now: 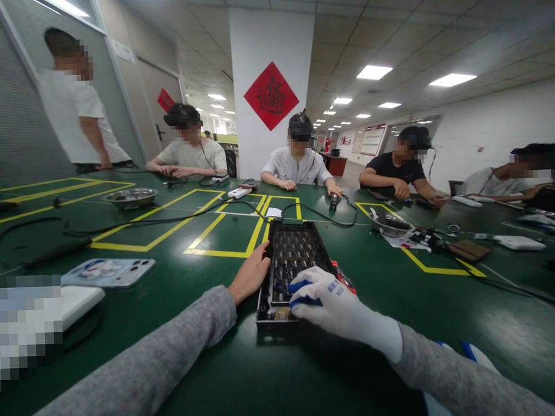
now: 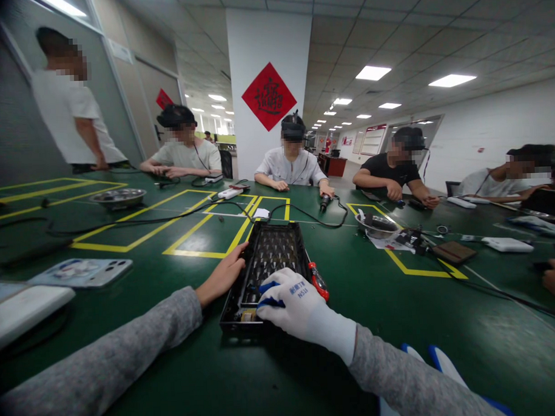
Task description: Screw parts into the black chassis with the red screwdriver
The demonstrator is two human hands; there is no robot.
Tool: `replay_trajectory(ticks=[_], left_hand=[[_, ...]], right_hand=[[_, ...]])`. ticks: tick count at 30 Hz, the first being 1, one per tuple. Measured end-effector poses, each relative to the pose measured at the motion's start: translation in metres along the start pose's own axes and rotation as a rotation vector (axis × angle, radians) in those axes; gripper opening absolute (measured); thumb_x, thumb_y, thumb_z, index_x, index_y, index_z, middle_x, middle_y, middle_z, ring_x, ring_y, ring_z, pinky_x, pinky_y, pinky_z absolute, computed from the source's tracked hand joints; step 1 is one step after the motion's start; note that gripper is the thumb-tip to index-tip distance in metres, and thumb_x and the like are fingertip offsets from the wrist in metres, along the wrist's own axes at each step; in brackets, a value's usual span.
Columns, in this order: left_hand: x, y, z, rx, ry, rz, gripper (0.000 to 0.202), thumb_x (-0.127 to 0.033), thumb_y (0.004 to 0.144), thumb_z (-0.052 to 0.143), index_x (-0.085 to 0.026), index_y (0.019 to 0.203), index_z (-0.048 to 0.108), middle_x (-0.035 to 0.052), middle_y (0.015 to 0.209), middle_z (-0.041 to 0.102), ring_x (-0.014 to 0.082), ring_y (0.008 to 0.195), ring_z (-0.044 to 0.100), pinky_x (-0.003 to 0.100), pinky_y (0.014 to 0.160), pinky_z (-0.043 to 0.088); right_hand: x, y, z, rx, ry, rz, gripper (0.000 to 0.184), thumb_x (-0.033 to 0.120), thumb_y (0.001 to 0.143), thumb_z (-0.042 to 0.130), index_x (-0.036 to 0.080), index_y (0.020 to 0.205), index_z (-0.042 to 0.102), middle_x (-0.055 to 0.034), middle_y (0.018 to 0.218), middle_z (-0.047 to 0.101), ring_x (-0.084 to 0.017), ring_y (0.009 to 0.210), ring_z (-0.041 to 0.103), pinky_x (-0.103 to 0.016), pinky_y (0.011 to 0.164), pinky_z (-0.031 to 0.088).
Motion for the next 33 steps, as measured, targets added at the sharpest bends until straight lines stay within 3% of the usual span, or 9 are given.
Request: replay_trajectory(ticks=[9, 23, 33], left_hand=[[-0.002, -0.0011, 0.0006, 0.006, 0.017, 0.015, 0.059, -0.019, 0.077, 0.035, -0.007, 0.134, 0.033, 0.0125, 0.139, 0.036, 0.0211, 0.129, 0.033, 0.036, 0.109, 0.023], [-0.0001, -0.0006, 0.0003, 0.012, 0.015, -0.005, 0.058, -0.019, 0.076, 0.036, -0.01, 0.134, 0.035, 0.0096, 0.14, 0.037, 0.0212, 0.129, 0.032, 0.036, 0.109, 0.022], [-0.0019, -0.0007, 0.0004, 0.014, 0.012, -0.003, 0.058, -0.019, 0.077, 0.035, -0.009, 0.134, 0.035, 0.0108, 0.139, 0.037, 0.0215, 0.129, 0.032, 0.036, 0.109, 0.022]], right_hand=[[-0.0005, -0.0006, 0.0037, 0.014, -0.021, -0.028, 0.017, 0.032, 0.081, 0.055, 0.024, 0.086, 0.069, -0.0026, 0.104, 0.06, -0.017, 0.102, 0.048, -0.032, 0.09, 0.039], [0.0018, 0.0002, 0.0036, -0.034, -0.09, -0.091, 0.018, 0.034, 0.079, 0.058, 0.024, 0.087, 0.069, -0.0032, 0.103, 0.06, -0.018, 0.1, 0.049, -0.035, 0.088, 0.039], [-0.0005, -0.0002, 0.0044, 0.01, -0.038, -0.037, 0.019, 0.034, 0.082, 0.054, 0.024, 0.085, 0.069, -0.0025, 0.103, 0.06, -0.017, 0.101, 0.048, -0.033, 0.089, 0.039]])
Point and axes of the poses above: each hand's wrist, its own y-axis towards the middle knuckle, its own z-axis out of the palm, x = y × z, the point moved 9 cm from there along y, towards the middle knuckle
